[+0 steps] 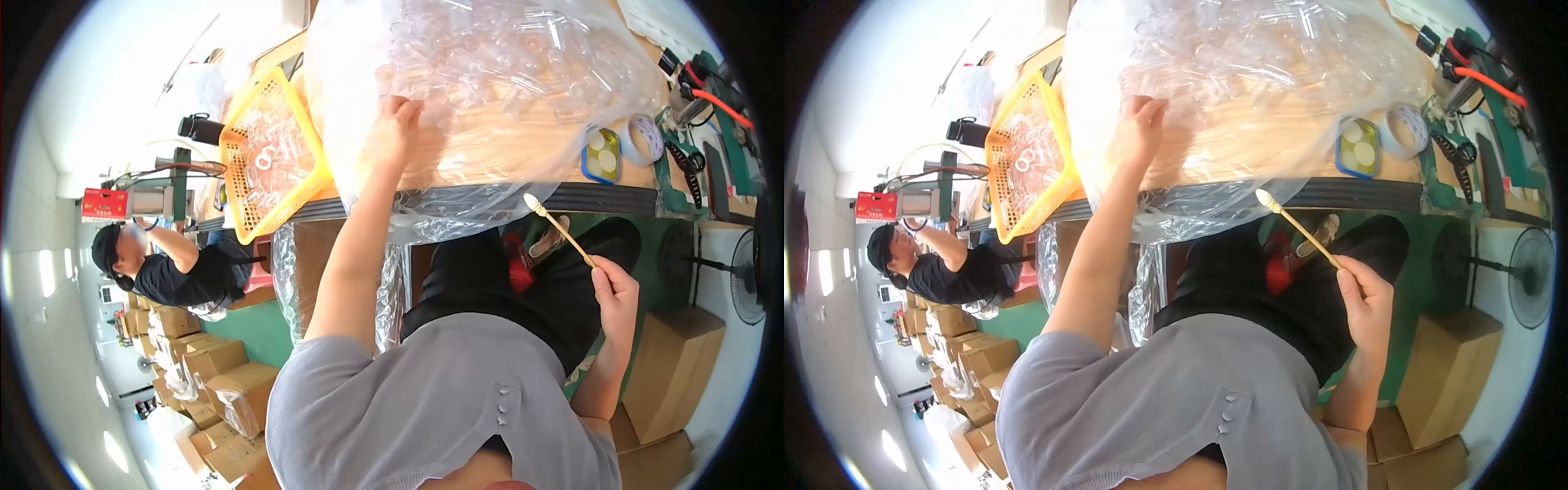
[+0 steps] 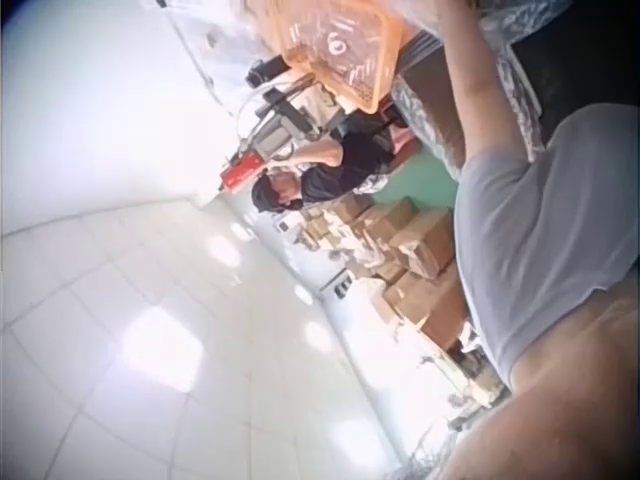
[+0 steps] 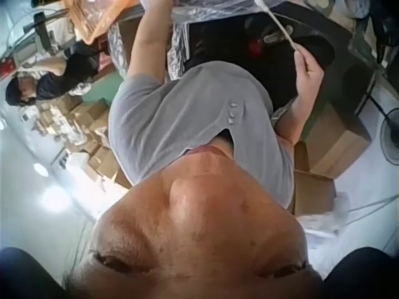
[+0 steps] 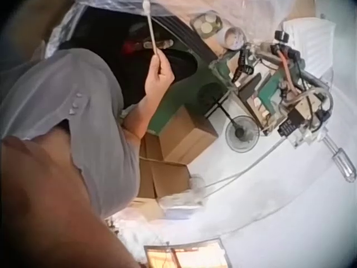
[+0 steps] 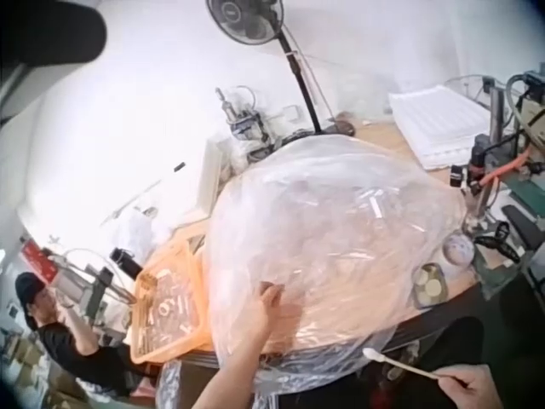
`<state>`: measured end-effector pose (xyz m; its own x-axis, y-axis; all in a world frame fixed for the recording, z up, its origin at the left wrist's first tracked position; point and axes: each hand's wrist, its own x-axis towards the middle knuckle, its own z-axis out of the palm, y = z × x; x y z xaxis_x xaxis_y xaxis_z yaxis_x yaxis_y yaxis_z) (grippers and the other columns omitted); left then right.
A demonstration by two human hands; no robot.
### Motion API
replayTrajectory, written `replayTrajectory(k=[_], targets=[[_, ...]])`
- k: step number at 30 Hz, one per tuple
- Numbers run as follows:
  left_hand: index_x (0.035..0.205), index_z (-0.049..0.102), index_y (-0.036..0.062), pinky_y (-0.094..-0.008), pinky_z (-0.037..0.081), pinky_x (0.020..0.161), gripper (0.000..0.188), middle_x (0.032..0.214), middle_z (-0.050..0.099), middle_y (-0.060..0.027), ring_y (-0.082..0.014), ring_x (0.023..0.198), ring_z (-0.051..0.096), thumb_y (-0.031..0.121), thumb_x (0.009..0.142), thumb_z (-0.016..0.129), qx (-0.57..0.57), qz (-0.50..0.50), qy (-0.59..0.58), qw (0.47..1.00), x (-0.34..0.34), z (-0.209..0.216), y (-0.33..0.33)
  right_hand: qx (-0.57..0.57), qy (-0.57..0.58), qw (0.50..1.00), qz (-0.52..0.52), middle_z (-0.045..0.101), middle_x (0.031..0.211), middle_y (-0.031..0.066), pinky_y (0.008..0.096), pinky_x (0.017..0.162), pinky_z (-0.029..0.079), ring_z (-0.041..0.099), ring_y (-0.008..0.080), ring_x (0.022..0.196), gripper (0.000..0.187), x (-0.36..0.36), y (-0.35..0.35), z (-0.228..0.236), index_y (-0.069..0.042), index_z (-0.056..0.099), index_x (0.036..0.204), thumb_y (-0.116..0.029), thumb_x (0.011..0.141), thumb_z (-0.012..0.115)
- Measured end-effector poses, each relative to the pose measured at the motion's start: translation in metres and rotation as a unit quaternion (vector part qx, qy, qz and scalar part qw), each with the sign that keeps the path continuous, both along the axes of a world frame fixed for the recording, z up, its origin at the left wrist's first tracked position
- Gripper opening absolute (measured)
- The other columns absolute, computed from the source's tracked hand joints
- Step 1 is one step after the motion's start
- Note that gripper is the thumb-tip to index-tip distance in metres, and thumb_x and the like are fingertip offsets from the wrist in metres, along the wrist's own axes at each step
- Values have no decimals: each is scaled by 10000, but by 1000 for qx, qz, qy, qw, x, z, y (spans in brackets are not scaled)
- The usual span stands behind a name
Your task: Applying a liquid substance using a swab to transparent plastic components at a workbench.
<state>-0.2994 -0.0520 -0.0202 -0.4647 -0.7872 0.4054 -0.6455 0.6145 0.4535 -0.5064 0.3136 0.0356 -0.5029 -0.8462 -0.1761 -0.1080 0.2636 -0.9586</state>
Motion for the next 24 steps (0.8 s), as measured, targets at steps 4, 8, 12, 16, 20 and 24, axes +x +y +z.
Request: replayTrajectory(k=[4,8,12,16,20,24], targets=[[862,653,31,-320,505,639,128,969,592,-96,-246,777,602,-19,751,611,-24,-90,82,992,11,24,-16,-17,-10,1000,-9,452,651,-76,176,460,219,309,0,526,199,-3,-2,-3,12,621,1039,-106,890,564],[816,629,15,-324,499,612,110,978,613,-106,-266,709,615,-42,722,617,-53,-172,-74,981,14,68,-2,-25,-15,999,-16,459,655,-75,174,469,236,324,1,536,191,-5,-3,-6,10,627,1030,-102,890,562],[831,620,34,-345,490,654,196,890,596,-119,-275,746,600,-80,693,541,34,-246,-154,957,15,81,33,-33,24,999,-20,464,658,-77,173,478,252,339,1,547,189,-3,-5,-4,9,627,1030,-99,890,561],[815,605,56,-328,491,655,170,938,563,-77,-235,907,543,0,670,537,-79,-314,-327,888,15,70,75,-15,-15,1000,-10,542,739,-31,176,554,323,418,26,622,183,-2,-4,4,21,624,1020,-81,881,565],[795,592,74,-270,490,613,100,1047,539,-29,-178,922,501,108,702,578,-198,-371,-421,803,6,73,85,-13,-25,999,-15,618,822,12,178,618,384,485,44,686,180,-2,1,2,33,623,1013,-66,873,569],[802,606,82,-261,488,605,83,1136,531,-33,-170,944,498,117,730,585,-270,-372,-481,747,4,56,79,22,-40,999,-16,627,835,22,179,630,391,496,48,699,189,0,5,4,24,623,1029,-80,881,567]])
